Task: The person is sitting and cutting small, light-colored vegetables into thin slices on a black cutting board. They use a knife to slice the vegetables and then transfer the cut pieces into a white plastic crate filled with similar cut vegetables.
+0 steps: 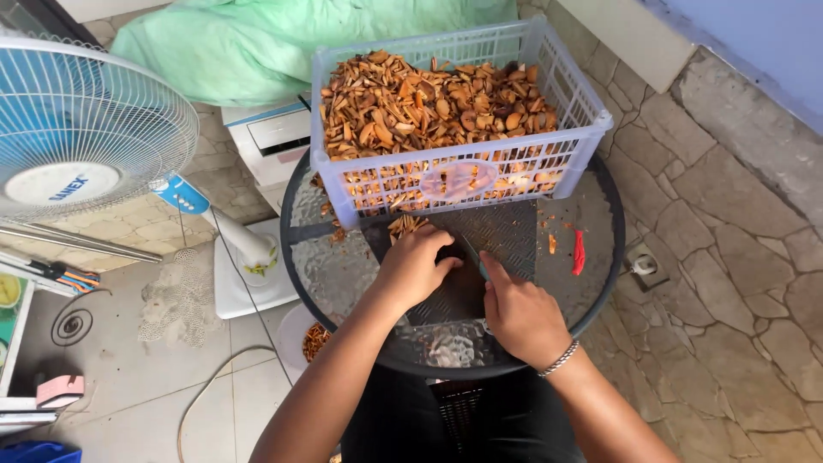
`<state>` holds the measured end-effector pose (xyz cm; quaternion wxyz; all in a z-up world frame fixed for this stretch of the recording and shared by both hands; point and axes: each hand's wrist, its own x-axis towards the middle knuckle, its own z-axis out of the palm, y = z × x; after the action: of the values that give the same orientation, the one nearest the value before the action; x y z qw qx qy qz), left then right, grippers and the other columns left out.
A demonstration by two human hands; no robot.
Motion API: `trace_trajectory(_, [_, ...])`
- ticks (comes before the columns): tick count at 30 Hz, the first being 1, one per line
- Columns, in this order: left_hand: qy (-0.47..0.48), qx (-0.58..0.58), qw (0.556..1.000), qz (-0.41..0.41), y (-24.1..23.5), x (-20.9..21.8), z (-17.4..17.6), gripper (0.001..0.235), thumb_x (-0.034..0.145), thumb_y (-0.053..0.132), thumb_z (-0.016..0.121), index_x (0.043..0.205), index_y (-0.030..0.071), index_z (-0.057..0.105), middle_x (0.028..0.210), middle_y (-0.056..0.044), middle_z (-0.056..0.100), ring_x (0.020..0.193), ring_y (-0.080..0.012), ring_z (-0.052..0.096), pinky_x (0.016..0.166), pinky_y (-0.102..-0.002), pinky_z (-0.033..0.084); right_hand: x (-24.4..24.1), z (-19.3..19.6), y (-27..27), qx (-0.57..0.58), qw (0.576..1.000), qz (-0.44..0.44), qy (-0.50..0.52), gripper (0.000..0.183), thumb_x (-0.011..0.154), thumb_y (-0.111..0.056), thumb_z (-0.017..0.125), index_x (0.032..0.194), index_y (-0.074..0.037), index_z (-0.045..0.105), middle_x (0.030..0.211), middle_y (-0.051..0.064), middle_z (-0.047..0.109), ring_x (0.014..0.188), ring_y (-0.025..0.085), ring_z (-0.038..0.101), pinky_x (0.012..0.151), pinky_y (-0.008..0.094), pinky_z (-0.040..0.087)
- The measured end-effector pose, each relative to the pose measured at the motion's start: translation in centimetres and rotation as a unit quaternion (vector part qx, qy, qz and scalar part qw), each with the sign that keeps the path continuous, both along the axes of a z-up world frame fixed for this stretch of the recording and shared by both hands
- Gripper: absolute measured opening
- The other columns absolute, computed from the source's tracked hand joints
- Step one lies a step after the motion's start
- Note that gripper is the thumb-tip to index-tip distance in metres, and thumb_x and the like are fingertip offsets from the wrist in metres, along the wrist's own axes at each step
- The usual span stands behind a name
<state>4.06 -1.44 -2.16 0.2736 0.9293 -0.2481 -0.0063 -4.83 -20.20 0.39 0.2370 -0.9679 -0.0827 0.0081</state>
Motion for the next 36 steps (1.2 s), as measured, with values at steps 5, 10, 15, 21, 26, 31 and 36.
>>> trace_trajectory(5, [-0.044,-0.001,0.999,0.001,0.1,-0.6,-0.5,0.033,0.098,0.016,0.068,0.128,0.003,0.069,0.116,-0.018,0.070,0.107,-0.0348,0.072,0.083,-0.041,0.063,-0.9,-0.4,0.1,-0.028,1.000,0.004,-0.012,0.051,0.100,-0.018,0.039,0.150,-0.010,0.049,0.086,0.022,0.076,0.067,0.040,0.076,0.051,0.047,0.058])
trace_trajectory(10, [-0.063,-0.004,0.998,0.009,-0.2,-0.6,-1.5,0.034,0.097,0.016,0.068,0.130,0.006,0.070,0.115,-0.014,0.072,0.105,-0.0320,0.073,0.081,-0.040,0.064,-1.3,-0.9,0.0,-0.021,1.000,-0.003,-0.021,0.052,0.100,-0.017,0.038,0.151,-0.009,0.048,0.087,0.022,0.076,0.067,0.040,0.076,0.050,0.047,0.057])
trace_trajectory(15, [-0.090,-0.040,0.995,0.024,-0.2,-0.8,-1.5,0.032,0.095,0.014,0.073,0.124,0.001,0.072,0.108,-0.016,0.073,0.099,-0.0328,0.074,0.075,-0.038,0.065,-1.5,-1.1,0.5,-0.033,0.999,-0.014,-0.028,0.054,0.100,-0.019,0.039,0.153,-0.012,0.046,0.088,0.023,0.076,0.067,0.041,0.076,0.051,0.048,0.058])
trace_trajectory(21, [-0.107,-0.060,0.992,0.030,-0.1,-0.7,-2.0,0.030,0.093,0.013,0.075,0.121,0.001,0.073,0.104,-0.015,0.074,0.094,-0.0314,0.075,0.070,-0.035,0.066,-1.0,-2.2,0.6,-0.047,0.998,-0.013,-0.048,0.054,0.100,-0.020,0.039,0.152,-0.008,0.047,0.087,0.024,0.076,0.065,0.041,0.076,0.049,0.048,0.057])
trace_trajectory(26, [-0.109,-0.079,0.990,0.029,-0.1,-0.6,-2.3,0.030,0.092,0.011,0.076,0.120,-0.001,0.074,0.102,-0.016,0.074,0.093,-0.0325,0.075,0.069,-0.035,0.066,-0.8,-2.9,0.9,-0.091,0.993,-0.002,-0.074,0.054,0.100,-0.019,0.040,0.152,-0.006,0.047,0.085,0.022,0.076,0.065,0.038,0.076,0.050,0.046,0.059])
trace_trajectory(31, [-0.105,-0.093,0.989,0.033,-0.2,-0.7,-2.2,0.030,0.092,0.011,0.076,0.119,-0.001,0.074,0.100,-0.016,0.074,0.093,-0.0316,0.075,0.069,-0.034,0.065,-1.3,-2.8,1.6,-0.157,0.984,0.009,-0.086,0.056,0.097,-0.018,0.044,0.152,-0.005,0.046,0.084,0.020,0.076,0.066,0.035,0.077,0.052,0.045,0.062])
trace_trajectory(36, [-0.105,-0.103,0.988,0.038,-0.2,-0.6,-2.7,0.030,0.092,0.011,0.077,0.119,-0.001,0.074,0.100,-0.016,0.074,0.093,-0.0316,0.075,0.070,-0.034,0.065,-1.4,-2.5,1.6,-0.153,0.985,0.012,-0.073,0.059,0.097,-0.018,0.043,0.154,-0.004,0.044,0.085,0.021,0.077,0.069,0.037,0.077,0.054,0.048,0.062])
